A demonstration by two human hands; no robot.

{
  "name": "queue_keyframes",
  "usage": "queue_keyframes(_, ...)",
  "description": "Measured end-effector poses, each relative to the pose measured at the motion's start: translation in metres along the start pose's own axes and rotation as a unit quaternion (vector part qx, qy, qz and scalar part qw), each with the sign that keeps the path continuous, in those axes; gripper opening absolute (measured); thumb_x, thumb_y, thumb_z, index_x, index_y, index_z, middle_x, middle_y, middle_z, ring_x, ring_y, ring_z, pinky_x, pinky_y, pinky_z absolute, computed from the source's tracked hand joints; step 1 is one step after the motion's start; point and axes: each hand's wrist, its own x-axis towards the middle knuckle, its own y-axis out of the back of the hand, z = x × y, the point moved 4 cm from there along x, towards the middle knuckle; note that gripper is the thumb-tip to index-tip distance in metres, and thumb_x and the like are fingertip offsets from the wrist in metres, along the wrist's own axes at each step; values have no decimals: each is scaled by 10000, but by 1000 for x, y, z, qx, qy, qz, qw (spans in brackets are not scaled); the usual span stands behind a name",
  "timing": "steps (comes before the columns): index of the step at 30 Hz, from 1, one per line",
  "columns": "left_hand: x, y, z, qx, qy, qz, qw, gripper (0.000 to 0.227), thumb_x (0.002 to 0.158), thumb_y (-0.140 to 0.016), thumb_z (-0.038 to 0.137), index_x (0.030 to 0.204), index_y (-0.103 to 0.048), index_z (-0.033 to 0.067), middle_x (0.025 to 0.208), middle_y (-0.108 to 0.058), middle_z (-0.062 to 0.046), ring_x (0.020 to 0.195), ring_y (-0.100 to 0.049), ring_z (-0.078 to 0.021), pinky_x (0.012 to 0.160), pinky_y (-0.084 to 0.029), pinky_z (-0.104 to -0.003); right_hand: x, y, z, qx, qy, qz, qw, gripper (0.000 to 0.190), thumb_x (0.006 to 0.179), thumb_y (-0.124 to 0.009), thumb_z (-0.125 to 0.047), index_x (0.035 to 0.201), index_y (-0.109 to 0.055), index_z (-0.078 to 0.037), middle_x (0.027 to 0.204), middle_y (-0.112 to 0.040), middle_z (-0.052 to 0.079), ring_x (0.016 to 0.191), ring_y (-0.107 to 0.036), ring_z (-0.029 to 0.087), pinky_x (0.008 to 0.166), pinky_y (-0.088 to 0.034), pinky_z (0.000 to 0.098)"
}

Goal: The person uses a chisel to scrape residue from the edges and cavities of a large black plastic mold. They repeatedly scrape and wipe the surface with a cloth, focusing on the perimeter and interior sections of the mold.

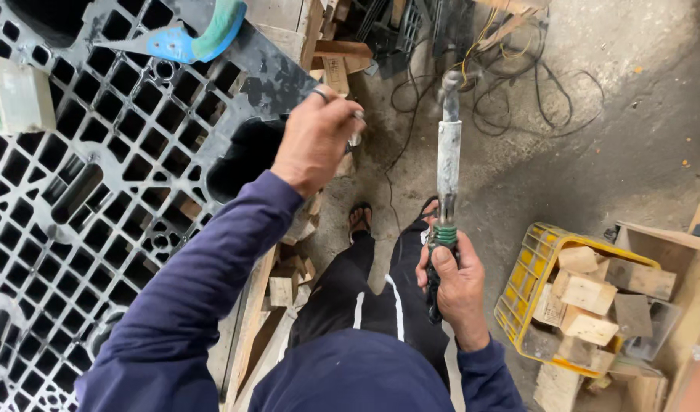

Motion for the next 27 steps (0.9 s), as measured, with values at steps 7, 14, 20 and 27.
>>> queue_keyframes(7,-15,-1,5,-12,-43,37,998,225,968,-754,80,1185,-703,50,1153,-616,-105,1054,-625,-302,863,-540,-396,-9,-11,28,58,13,23,998,473,991,-679,-269,1389,-519,-69,831,-608,66,621,-603,129,545,-487,252)
queue_keyframes(14,-16,-10,8,150,-153,-42,976,253,863,-698,73,1108,-712,13,1159,-561,-148,1011,-551,-327,847,-495,-405,-18,-18,43,63,-6,33,997,472,987,-701,-265,1369,-532,-45,828,-611,70,636,-611,138,569,-500,266)
queue_keyframes(20,-20,-38,31,355,-235,-94,900,160,814,-666,133,847,-730,-10,1113,-575,-155,972,-551,-299,738,-483,-355,-22,-29,46,64,24,34,997,485,981,-694,-278,1382,-548,-49,798,-614,65,608,-608,130,527,-486,252)
queue_keyframes(27,-36,-15,20,375,-415,-245,792,149,744,-694,203,721,-753,68,1135,-619,-108,1067,-549,-291,791,-508,-351,-29,-20,42,65,18,71,995,509,969,-683,-269,1409,-532,-61,804,-614,70,606,-624,145,510,-486,256)
